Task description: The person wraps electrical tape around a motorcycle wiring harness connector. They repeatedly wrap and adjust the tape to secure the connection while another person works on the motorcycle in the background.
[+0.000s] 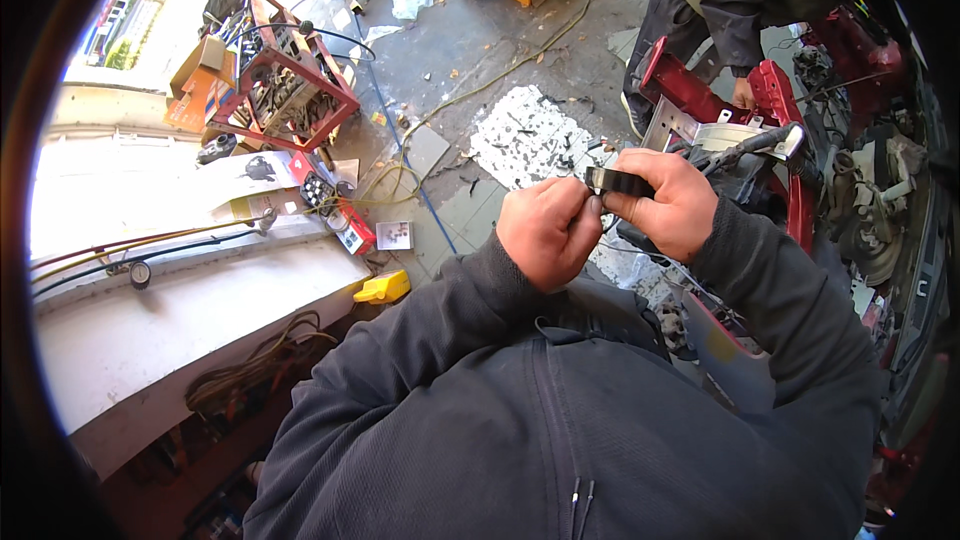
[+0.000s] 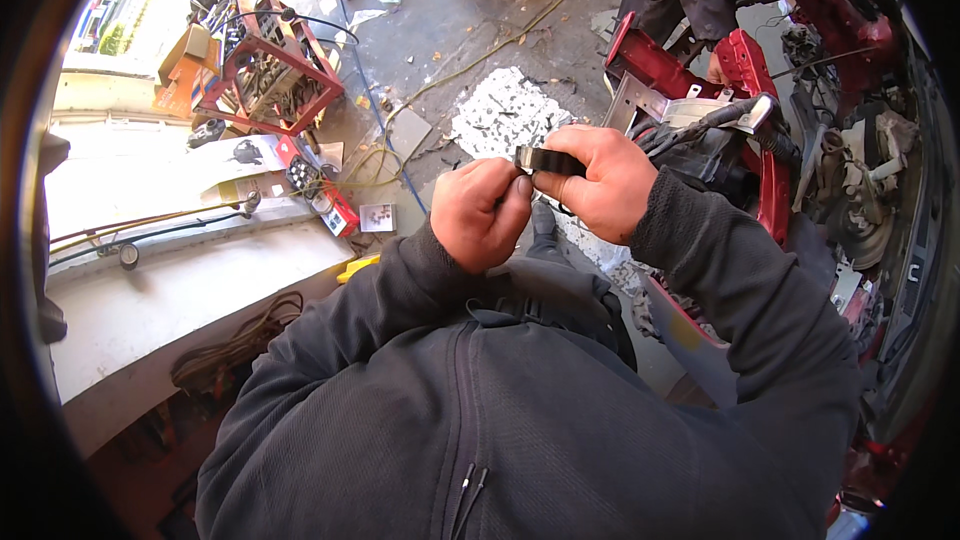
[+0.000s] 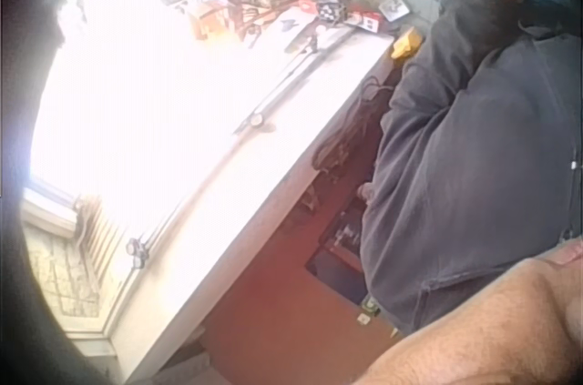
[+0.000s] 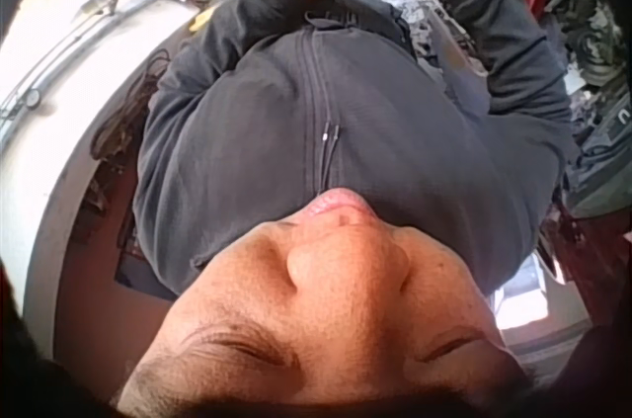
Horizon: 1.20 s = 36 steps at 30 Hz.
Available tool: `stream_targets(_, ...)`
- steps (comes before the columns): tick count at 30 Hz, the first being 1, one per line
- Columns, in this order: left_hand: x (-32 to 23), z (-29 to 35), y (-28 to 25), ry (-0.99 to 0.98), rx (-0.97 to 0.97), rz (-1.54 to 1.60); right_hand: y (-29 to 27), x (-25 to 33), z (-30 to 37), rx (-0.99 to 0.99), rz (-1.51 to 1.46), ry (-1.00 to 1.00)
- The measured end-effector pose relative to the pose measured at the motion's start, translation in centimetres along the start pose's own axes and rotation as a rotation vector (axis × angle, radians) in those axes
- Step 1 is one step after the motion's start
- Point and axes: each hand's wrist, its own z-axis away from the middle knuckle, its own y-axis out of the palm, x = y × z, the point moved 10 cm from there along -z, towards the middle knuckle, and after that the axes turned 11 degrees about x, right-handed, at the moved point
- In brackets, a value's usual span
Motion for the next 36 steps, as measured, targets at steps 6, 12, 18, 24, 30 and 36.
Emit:
stream_targets(6,3.9,0.1,2.3,-0.303,0.092,0.542,0.0,-1.4,-0.4,0.043,-0.23,0.133)
stream_targets(12,5.6,1.8,5.0,-0.555,0.301,1.145,-2.4,-2.1,-0.5,0.157,-0.053,0.14)
stream_targets(18,5.6,1.5,4.0,-0.545,0.32,0.945,-2.3,-2.4,-0.4,0.096,-0.082,0.136)
stream_targets(24,4.9,0.9,4.2,-0.521,0.373,0.931,-2.3,-2.1,-0.5,0.104,-0.045,0.127)
stream_targets(30,4.9,1.6,4.9,-0.645,0.418,1.144,-2.5,-1.2,-0.5,0.072,0.065,0.04)
stream_targets(36,5.2,1.6,5.5,-0.618,0.444,1.119,-2.2,-1.5,-0.6,0.1,0.078,0.032)
